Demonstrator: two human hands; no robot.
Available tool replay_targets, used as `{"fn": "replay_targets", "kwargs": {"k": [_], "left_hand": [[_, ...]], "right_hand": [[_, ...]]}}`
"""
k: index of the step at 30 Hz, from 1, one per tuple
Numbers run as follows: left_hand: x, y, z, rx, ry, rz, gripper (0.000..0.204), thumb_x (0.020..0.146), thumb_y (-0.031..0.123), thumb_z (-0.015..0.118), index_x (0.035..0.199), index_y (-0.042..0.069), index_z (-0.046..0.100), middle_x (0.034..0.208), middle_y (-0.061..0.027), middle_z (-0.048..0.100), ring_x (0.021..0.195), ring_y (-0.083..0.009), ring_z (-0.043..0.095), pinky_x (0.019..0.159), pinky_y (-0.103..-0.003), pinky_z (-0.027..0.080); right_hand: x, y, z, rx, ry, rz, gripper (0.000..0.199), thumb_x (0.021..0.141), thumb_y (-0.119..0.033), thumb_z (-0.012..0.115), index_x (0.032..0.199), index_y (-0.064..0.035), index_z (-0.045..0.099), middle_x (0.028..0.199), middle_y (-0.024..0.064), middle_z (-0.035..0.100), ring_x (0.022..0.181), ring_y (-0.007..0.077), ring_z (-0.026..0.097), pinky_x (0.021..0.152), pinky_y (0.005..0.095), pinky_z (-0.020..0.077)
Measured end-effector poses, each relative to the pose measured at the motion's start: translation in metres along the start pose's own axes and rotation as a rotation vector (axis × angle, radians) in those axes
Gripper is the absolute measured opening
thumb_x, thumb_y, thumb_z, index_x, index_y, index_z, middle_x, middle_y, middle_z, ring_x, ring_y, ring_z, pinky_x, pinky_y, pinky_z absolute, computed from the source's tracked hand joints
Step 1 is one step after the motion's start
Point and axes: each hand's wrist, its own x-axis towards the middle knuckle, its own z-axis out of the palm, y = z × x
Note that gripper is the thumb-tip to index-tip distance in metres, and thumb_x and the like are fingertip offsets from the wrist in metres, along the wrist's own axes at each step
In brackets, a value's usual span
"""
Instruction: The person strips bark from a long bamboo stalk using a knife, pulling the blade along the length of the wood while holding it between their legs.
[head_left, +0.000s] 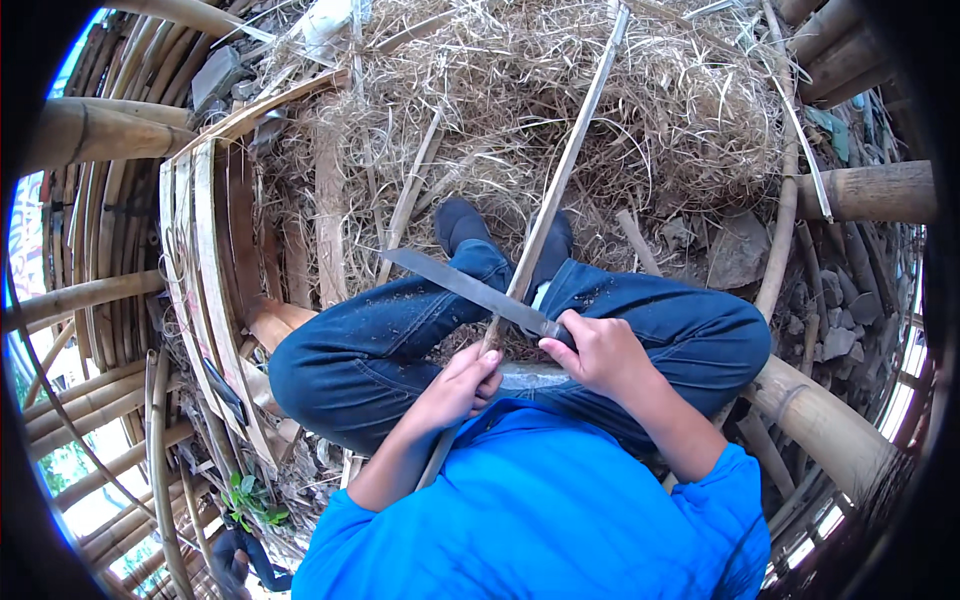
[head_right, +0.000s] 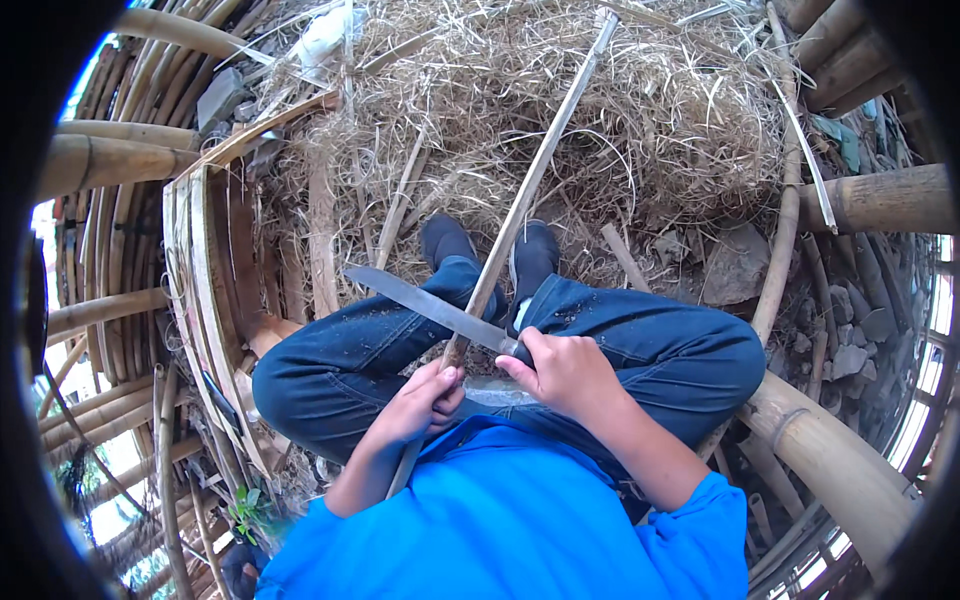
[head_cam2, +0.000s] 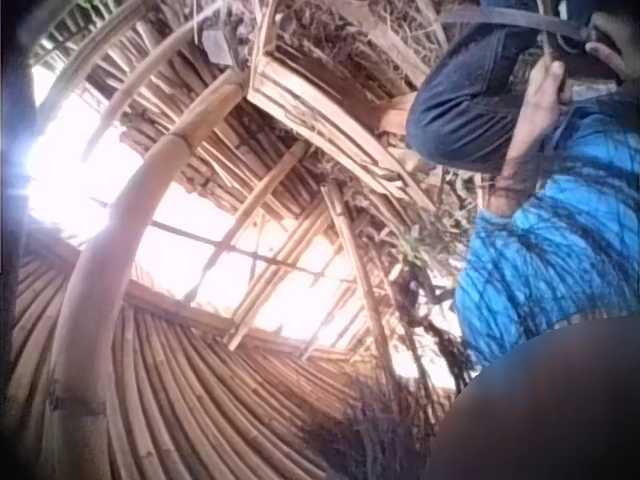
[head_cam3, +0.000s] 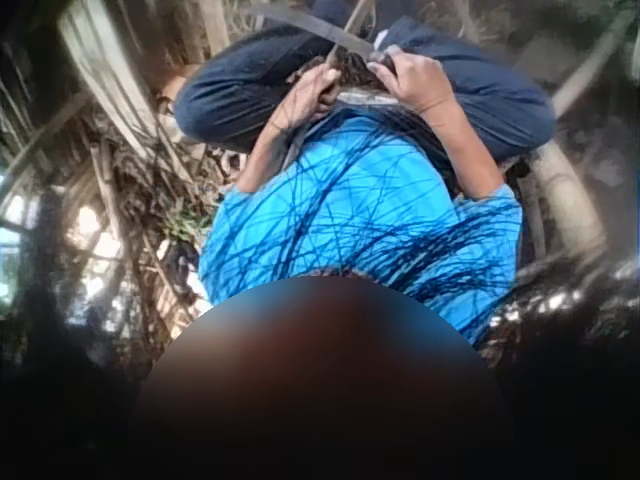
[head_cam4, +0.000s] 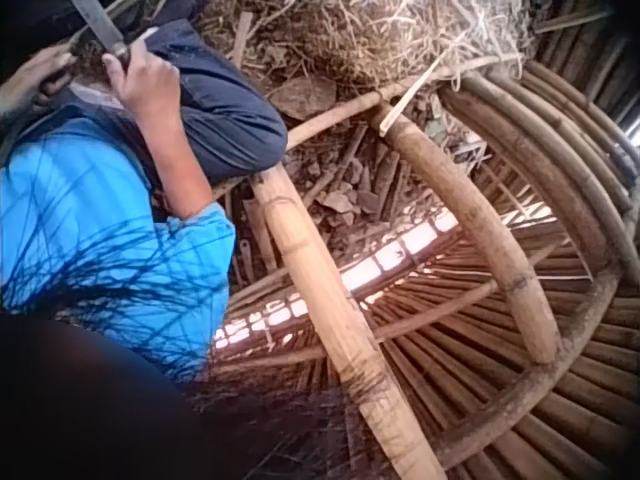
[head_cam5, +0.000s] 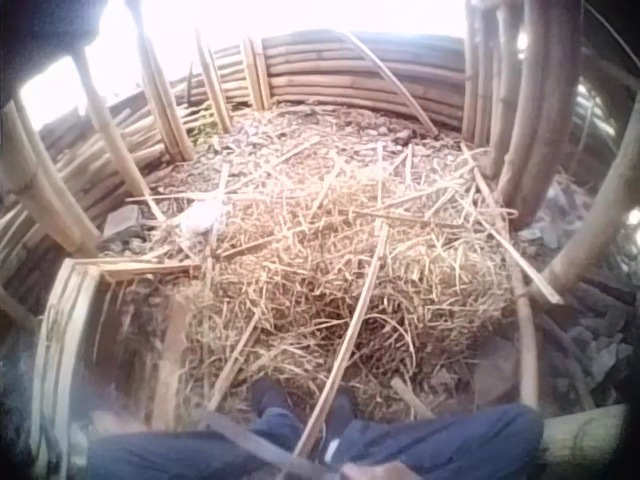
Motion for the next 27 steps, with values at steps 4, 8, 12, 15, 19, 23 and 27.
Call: {"fn": "replay_targets", "kwargs": {"k": [4, 8, 12, 15, 19, 23, 27], "left_hand": [[0.002, -0.009, 0.007, -0.086, -0.034, 0.076, 0.021, 0.102, 0.033, 0.038, 0.091, 0.016, 0.034, 0.061, 0.007, 0.027, 0.046, -0.0029, 0.023, 0.039, -0.021, 0.017], [-0.001, -0.013, 0.008, -0.093, 0.004, 0.062, 0.013, 0.103, 0.026, 0.036, 0.095, 0.015, 0.038, 0.062, 0.0064, 0.031, 0.046, -0.0035, 0.025, 0.04, -0.022, 0.019], [-0.003, -0.017, 0.008, -0.047, 0.012, 0.109, 0.013, 0.103, 0.024, 0.038, 0.095, 0.014, 0.038, 0.062, 0.0061, 0.033, 0.046, -0.0036, 0.027, 0.04, -0.022, 0.021], [-0.006, -0.017, 0.016, 0.034, 0.079, 0.144, 0.015, 0.103, 0.026, 0.038, 0.093, 0.014, 0.037, 0.062, 0.0062, 0.031, 0.047, -0.0034, 0.026, 0.041, -0.022, 0.02], [-0.019, -0.024, 0.018, 0.122, 0.077, 0.2, 0.016, 0.103, 0.027, 0.037, 0.093, 0.014, 0.037, 0.062, 0.0066, 0.028, 0.048, -0.0034, 0.024, 0.042, -0.022, 0.018], [-0.019, -0.016, 0.018, 0.078, 0.071, 0.165, 0.017, 0.103, 0.028, 0.037, 0.093, 0.014, 0.037, 0.062, 0.0069, 0.027, 0.049, -0.0033, 0.024, 0.042, -0.022, 0.018], [-0.013, -0.016, 0.018, -0.008, 0.039, 0.133, 0.018, 0.102, 0.025, 0.039, 0.093, 0.01, 0.042, 0.064, 0.0054, 0.036, 0.05, -0.0041, 0.03, 0.043, -0.022, 0.025]], "right_hand": [[0.002, 0.013, 0.001, -0.061, -0.008, -0.107, 0.043, 0.089, -0.044, 0.058, 0.079, -0.0029, 0.052, 0.065, 0.015, 0.062, 0.058, 0.0335, 0.063, 0.049, 0.0423, 0.0489], [0.005, 0.022, 0.003, -0.14, 0.001, -0.181, 0.042, 0.088, -0.045, 0.059, 0.08, -0.0044, 0.052, 0.065, 0.0132, 0.063, 0.058, 0.0318, 0.064, 0.049, 0.0412, 0.049], [0.005, 0.021, 0.003, -0.103, -0.006, -0.158, 0.039, 0.087, -0.041, 0.062, 0.08, -0.0046, 0.051, 0.066, 0.0142, 0.06, 0.061, 0.0344, 0.062, 0.053, 0.0429, 0.0476], [0.006, 0.025, 0.003, -0.189, 0.039, -0.114, 0.042, 0.089, -0.046, 0.058, 0.08, -0.0046, 0.052, 0.066, 0.0151, 0.063, 0.06, 0.0337, 0.064, 0.051, 0.0426, 0.0501], [0.015, 0.063, -0.03, -0.223, 0.129, 0.091, 0.041, 0.091, -0.044, 0.056, 0.08, -0.0044, 0.054, 0.064, 0.0178, 0.062, 0.063, 0.0379, 0.063, 0.055, 0.0476, 0.0496], [0.012, 0.026, -0.033, -0.095, 0.08, -0.008, 0.042, 0.091, -0.043, 0.057, 0.078, -0.0035, 0.054, 0.062, 0.0182, 0.061, 0.061, 0.0382, 0.063, 0.054, 0.0475, 0.0493], [0.001, -0.007, 0.001, -0.042, -0.041, -0.154, 0.043, 0.089, -0.045, 0.058, 0.078, -0.0038, 0.055, 0.059, 0.0168, 0.061, 0.057, 0.0354, 0.063, 0.05, 0.0441, 0.0495]]}}
